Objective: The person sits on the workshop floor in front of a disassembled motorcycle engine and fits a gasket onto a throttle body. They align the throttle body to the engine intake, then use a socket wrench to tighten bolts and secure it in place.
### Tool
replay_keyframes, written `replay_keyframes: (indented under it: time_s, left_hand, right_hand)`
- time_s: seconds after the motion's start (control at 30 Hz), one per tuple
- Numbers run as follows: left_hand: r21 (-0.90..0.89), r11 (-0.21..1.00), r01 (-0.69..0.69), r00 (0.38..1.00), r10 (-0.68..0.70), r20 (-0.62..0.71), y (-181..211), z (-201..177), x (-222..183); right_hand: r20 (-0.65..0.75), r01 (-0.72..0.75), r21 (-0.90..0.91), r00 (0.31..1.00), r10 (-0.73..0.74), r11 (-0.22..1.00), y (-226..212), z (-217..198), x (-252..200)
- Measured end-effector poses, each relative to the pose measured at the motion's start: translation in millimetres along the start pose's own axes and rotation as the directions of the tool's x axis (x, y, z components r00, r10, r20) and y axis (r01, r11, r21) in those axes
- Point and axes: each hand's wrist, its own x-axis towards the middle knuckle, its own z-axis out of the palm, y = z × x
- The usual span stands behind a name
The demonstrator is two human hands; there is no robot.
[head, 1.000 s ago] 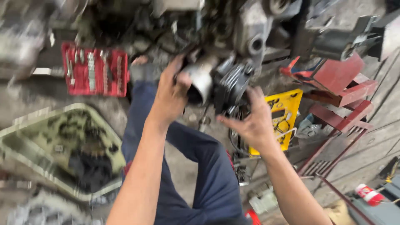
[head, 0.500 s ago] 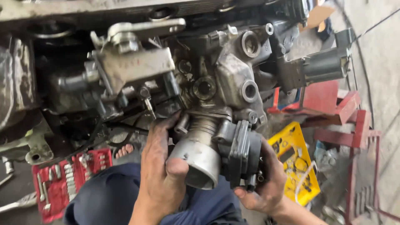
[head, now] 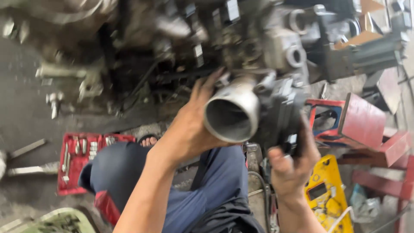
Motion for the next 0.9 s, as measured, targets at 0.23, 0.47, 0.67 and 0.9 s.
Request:
replay_keyframes:
  time_s: [0.23,0.47,0.67,0.9]
  left_hand:
    - [-0.303,0.909,0.285,0.955,-0.298,0.007,13,-17,-6]
    - [-0.342,0.938,0.057,0.991,-0.096,-0.096,-3,-13,-16]
    - [-0.384,0.923,0.035,0.989,-0.087,-0.119,3,-6,-14]
    - [-0.375,0.922,0.099,0.984,-0.148,-0.103,9,-12,-18]
  right_hand:
    - [-0.051,0.008,0.070,0.999,-0.004,0.997,29,-4,-10]
    - [-0.019,0.063,0.110,0.998,-0.061,0.992,9,10,-9]
    - [0.001,0.049,0.068,0.999,-0.049,0.997,7,0,-1]
    - [0.050,0.042,0.132,0.998,-0.049,0.990,8,4,-1]
